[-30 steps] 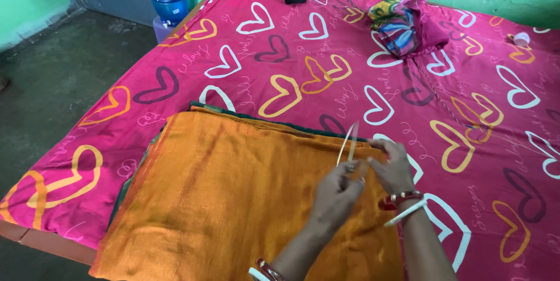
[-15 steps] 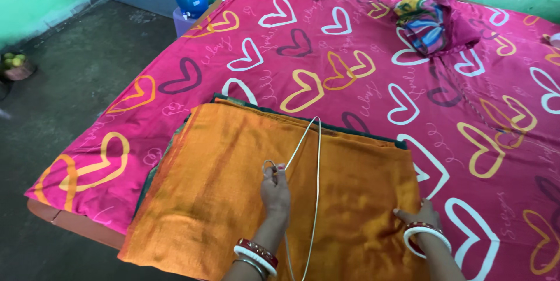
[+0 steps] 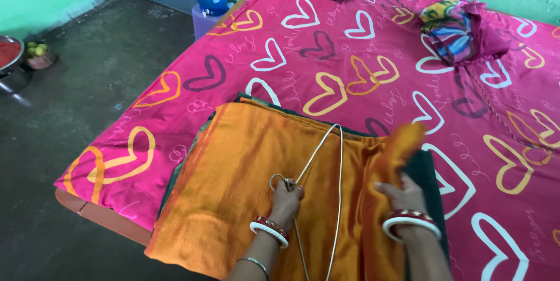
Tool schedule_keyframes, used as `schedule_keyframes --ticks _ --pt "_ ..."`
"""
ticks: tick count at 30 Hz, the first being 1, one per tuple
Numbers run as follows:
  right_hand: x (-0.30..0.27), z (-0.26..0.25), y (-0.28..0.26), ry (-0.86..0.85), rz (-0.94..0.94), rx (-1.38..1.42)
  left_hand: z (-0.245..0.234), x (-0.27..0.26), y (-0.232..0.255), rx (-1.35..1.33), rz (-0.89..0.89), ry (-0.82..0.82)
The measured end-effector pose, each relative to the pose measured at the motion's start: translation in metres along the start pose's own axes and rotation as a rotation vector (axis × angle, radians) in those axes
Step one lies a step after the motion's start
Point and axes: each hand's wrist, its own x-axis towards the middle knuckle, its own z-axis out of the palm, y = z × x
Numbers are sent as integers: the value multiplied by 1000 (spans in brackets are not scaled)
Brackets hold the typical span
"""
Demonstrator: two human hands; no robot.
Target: The person folds several colorful garments on a bed, places each on a wire hanger, and hangs them in a metal wardrobe. The person repeats this process for multiple items, including a red, an orange, and a dark green garment.
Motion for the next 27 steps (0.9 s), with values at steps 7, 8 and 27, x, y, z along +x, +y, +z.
schedule_keyframes --ticks 7,8,27 --pt "11 113 74 -92 -412 -221 -8 12 -5 -198 -121 -111" --pt "8 125 91 -63 -356 -288 -8 12 -3 -238 -128 -111" --pt "32 58 62 -411 197 632 32 -99 99 1030 555 -347"
